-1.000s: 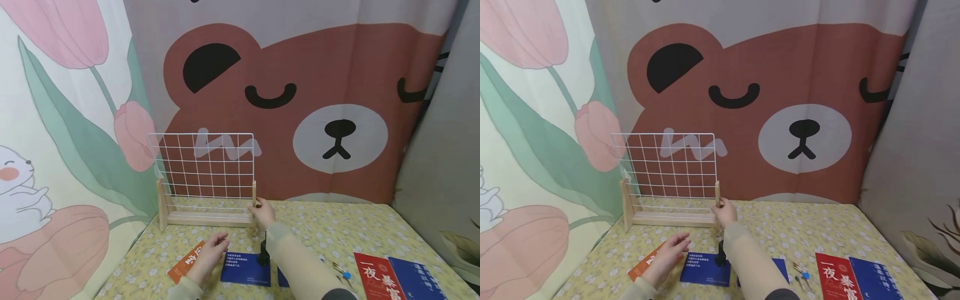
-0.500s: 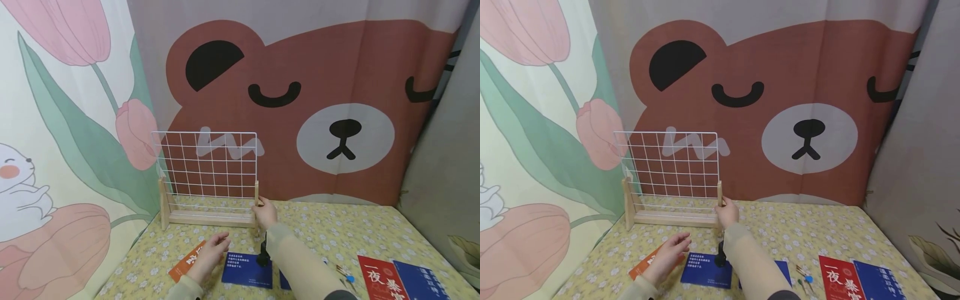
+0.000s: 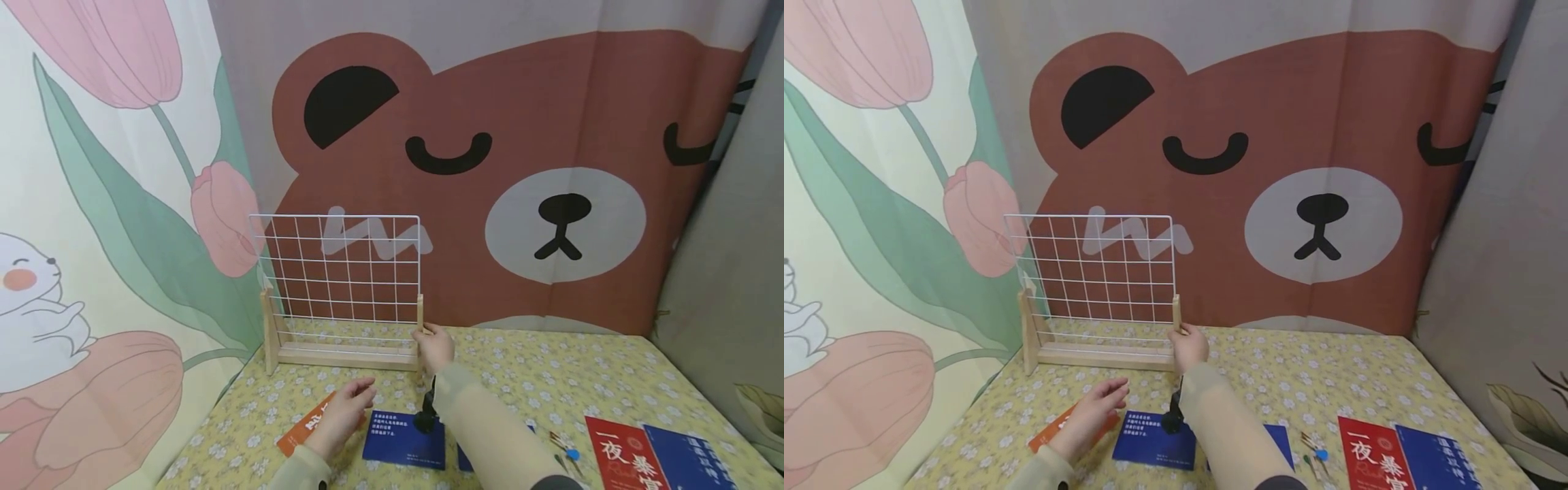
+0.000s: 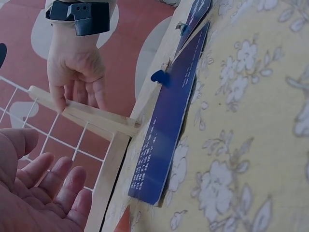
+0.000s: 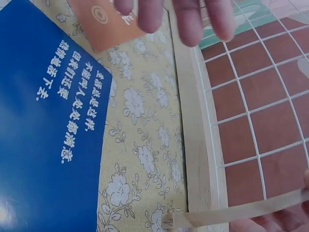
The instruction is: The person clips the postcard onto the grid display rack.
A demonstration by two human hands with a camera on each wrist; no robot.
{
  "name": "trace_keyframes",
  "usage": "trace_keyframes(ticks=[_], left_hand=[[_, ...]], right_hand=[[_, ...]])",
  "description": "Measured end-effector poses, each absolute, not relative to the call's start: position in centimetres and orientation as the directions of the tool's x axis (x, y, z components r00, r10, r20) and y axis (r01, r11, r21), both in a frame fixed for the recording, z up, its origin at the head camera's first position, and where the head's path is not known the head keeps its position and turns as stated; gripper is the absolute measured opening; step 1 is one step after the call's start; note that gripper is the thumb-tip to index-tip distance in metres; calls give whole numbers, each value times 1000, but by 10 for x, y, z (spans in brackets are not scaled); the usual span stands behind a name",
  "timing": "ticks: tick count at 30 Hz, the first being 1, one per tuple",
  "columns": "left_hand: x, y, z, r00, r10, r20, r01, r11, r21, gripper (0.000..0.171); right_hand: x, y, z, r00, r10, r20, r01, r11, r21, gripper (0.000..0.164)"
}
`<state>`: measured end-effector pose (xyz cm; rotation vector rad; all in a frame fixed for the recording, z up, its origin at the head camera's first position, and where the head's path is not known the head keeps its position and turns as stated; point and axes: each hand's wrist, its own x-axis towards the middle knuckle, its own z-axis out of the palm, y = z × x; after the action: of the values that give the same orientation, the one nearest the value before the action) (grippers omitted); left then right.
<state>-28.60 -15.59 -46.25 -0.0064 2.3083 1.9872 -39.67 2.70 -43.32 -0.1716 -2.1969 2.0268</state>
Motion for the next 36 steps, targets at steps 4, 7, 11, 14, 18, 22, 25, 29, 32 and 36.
trace_keyframes(ticks=[4,7,11,14,18,22,25,29,32,36], left_hand=[[-286,-162,-459,-996,65,-68,-57,149,987,56],[-290,-169,-456,-999,46,-24,-16,169,985,55],[-300,-182,-449,-999,-15,38,34,187,982,53],[-308,-196,-445,-995,-82,56,39,193,980,50],[-317,-215,-440,-987,-153,58,29,182,983,50],[-327,-228,-438,-979,-190,71,35,186,982,51],[-334,-237,-438,-974,-211,84,42,195,980,52],[-343,-247,-437,-962,-256,91,46,179,983,54],[-348,-251,-437,-938,-331,101,52,153,987,54],[-353,-252,-438,-853,-501,145,76,155,985,52]], right_hand=[[-397,26,-431,-984,178,-3,15,67,-998,48],[-398,27,-430,-984,177,-10,22,68,-997,49],[-399,32,-431,-984,179,-10,21,57,-998,48],[-399,36,-432,-984,180,6,4,51,-999,48],[-398,40,-432,-983,184,22,-11,63,-998,48],[-397,46,-430,-981,193,13,-2,58,-998,49],[-396,50,-430,-979,204,4,8,59,-998,48],[-394,54,-430,-976,217,2,13,64,-998,47],[-392,59,-431,-972,235,24,-5,81,-997,46],[-390,66,-430,-967,253,40,-17,93,-996,45]])
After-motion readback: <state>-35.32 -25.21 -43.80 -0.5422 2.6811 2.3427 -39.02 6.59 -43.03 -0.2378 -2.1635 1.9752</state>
